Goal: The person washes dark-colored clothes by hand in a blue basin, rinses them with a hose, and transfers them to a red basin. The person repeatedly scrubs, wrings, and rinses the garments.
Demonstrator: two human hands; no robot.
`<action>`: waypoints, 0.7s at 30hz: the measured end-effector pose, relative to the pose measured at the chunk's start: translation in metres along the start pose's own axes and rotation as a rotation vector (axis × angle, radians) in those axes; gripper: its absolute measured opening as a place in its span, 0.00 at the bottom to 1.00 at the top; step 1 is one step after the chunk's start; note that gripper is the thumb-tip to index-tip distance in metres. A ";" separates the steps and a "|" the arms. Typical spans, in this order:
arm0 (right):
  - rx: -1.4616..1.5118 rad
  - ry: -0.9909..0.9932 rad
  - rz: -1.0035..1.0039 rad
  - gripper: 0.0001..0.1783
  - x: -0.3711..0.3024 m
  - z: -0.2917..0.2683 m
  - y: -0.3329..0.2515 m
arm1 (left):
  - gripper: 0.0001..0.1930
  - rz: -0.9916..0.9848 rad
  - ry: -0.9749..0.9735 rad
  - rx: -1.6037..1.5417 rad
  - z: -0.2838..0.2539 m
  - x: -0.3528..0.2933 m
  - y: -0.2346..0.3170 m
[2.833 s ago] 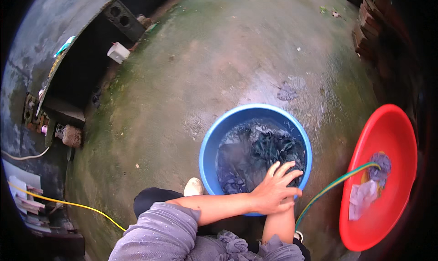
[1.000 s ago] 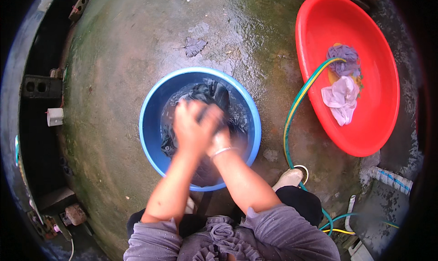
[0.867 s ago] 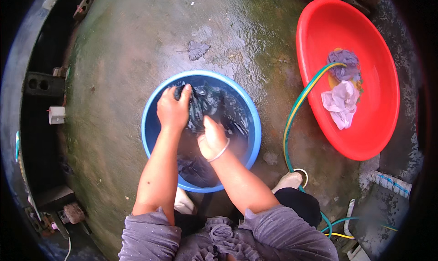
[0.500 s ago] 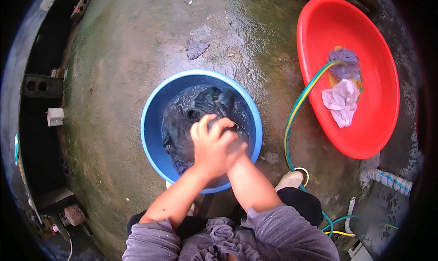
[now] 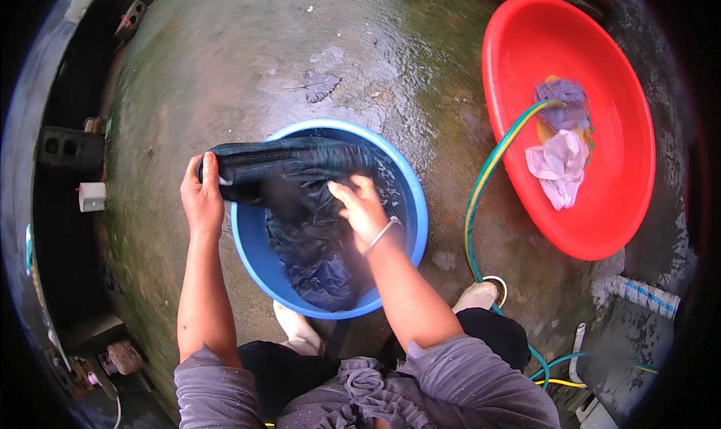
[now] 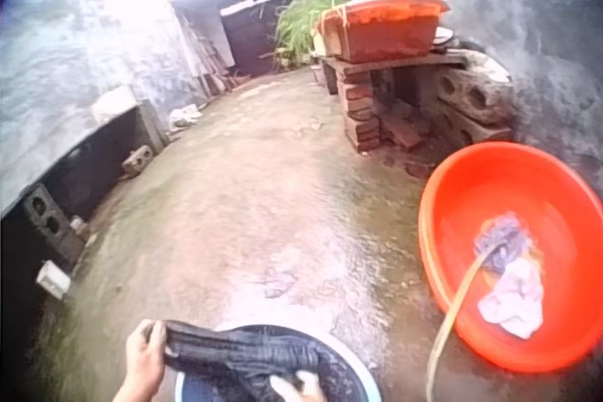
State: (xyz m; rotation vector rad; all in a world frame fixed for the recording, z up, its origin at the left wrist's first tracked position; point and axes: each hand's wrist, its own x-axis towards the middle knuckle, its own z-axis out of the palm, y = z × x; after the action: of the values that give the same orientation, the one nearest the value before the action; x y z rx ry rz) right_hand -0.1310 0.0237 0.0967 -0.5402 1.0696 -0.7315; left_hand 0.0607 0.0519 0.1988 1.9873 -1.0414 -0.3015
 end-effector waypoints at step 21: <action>-0.258 -0.524 -0.215 0.06 -0.066 0.015 -0.148 | 0.12 -0.334 -1.089 -0.349 -0.007 -0.033 -0.034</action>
State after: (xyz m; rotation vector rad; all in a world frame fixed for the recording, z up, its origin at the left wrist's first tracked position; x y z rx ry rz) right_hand -0.1764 -0.0217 0.2457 -1.0178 0.6206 -0.5918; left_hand 0.0632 0.0916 0.1711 1.6105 -1.1379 -1.7498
